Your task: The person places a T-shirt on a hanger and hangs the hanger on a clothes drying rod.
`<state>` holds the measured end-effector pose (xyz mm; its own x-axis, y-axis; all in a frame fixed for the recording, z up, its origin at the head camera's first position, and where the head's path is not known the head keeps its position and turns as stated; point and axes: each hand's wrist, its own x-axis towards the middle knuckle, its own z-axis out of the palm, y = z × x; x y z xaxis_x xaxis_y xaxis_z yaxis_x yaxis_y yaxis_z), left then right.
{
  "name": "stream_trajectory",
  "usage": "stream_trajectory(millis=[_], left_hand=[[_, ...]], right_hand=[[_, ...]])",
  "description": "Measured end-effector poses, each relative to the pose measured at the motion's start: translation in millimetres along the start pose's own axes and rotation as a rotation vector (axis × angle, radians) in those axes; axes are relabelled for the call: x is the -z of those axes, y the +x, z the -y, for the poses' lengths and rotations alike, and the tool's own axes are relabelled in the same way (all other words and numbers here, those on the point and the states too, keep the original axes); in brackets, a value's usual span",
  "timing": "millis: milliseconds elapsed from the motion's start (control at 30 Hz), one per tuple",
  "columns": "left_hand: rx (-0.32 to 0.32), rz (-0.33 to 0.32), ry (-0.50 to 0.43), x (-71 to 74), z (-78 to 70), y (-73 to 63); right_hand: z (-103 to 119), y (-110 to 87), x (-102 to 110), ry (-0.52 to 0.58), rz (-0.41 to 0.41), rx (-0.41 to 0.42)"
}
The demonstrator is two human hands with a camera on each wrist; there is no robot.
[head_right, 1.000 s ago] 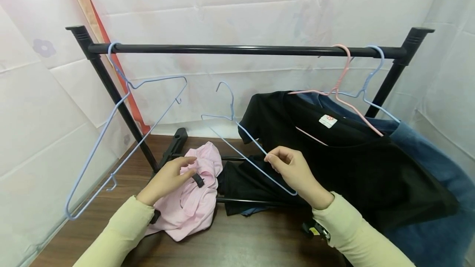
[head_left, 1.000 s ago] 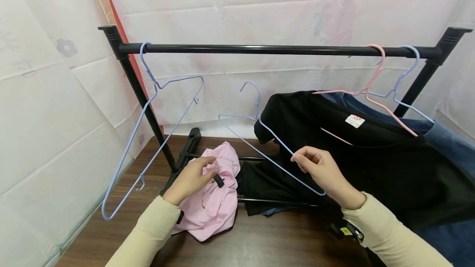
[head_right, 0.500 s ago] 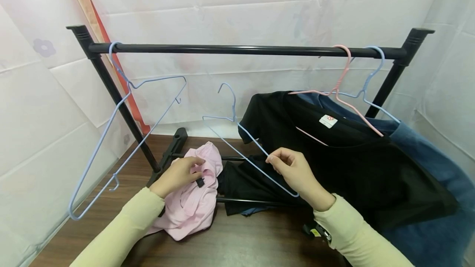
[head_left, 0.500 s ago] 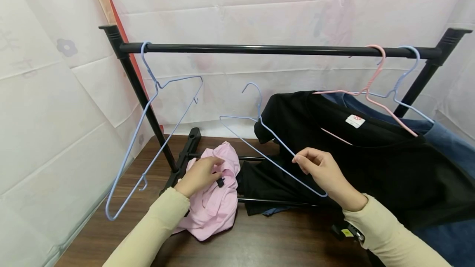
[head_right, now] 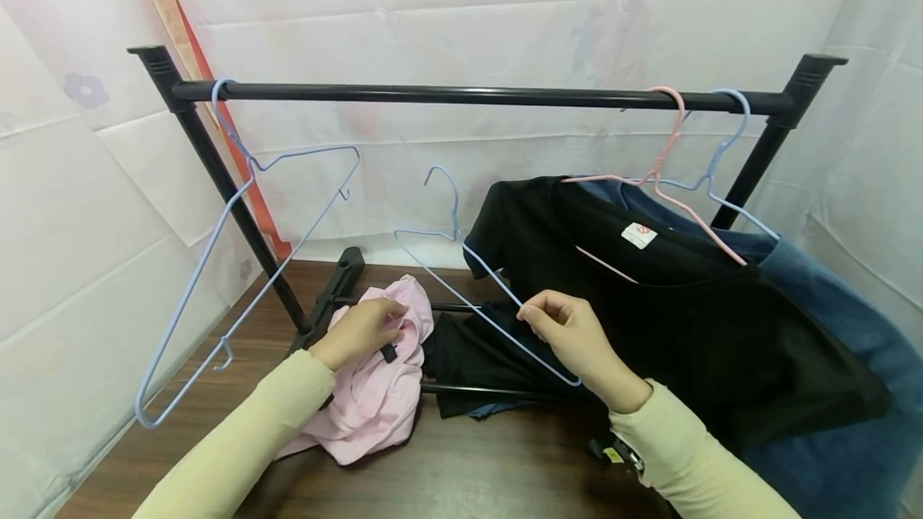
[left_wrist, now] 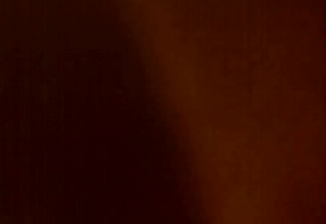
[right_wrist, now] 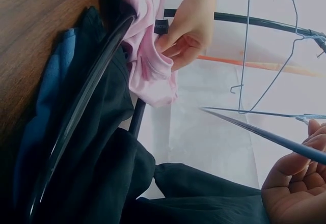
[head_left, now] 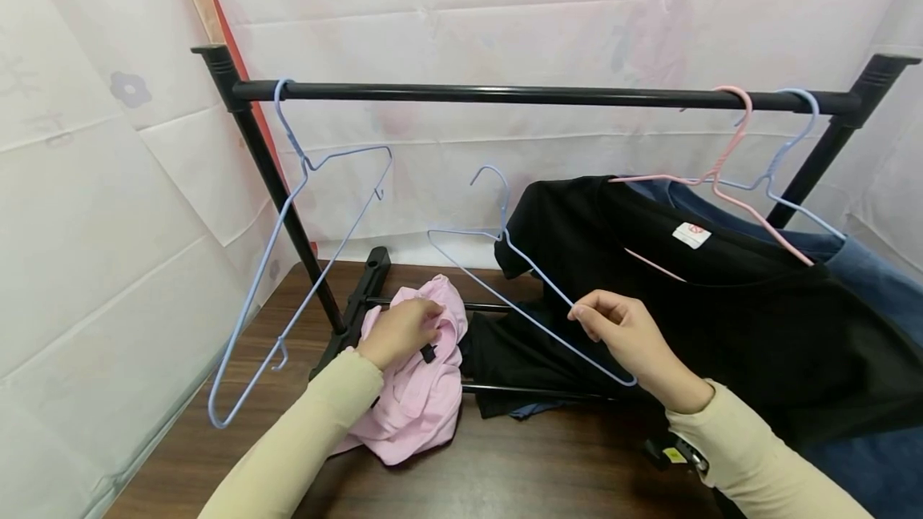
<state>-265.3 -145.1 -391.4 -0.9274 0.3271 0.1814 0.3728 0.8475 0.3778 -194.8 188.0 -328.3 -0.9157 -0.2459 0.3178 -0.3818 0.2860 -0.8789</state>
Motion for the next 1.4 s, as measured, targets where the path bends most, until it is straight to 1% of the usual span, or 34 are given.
stream_trajectory(millis=[367, 500, 600, 767, 933, 1067, 1167, 1233, 1400], left_hand=[[-0.048, -0.031, 0.058, -3.8, 0.2, 7.8], [-0.056, -0.057, 0.052, -2.3, 1.4, 8.0], [-0.066, -0.071, 0.038, 1.5, 0.9, 8.2], [-0.063, -0.066, 0.002, 10.7, -2.1, 10.2], [-0.080, -0.070, -0.016, 19.1, -6.0, 14.3], [-0.057, -0.060, -0.019, 23.4, -7.9, 18.2], [-0.053, -0.059, -0.033, 27.8, -9.6, 21.0], [-0.058, -0.067, -0.046, 32.1, -12.0, 22.8], [-0.078, -0.113, -0.072, 44.8, -17.4, 28.1]], right_hand=[[-3, -1.4, 2, 0.009, 0.003, -0.024], [-3, -2.2, 2, 0.003, 0.006, -0.032], [-3, -2.4, 3, -0.006, 0.006, -0.037], [-5, -2.2, 5, -0.019, 0.001, -0.031], [-7, -2.7, 6, -0.020, -0.004, -0.031], [-6, -3.1, 7, -0.010, -0.004, -0.034], [-7, -3.2, 7, -0.004, -0.004, -0.032], [-7, -3.3, 7, -0.002, -0.004, -0.031], [-7, -3.8, 7, 0.003, -0.009, -0.024]])
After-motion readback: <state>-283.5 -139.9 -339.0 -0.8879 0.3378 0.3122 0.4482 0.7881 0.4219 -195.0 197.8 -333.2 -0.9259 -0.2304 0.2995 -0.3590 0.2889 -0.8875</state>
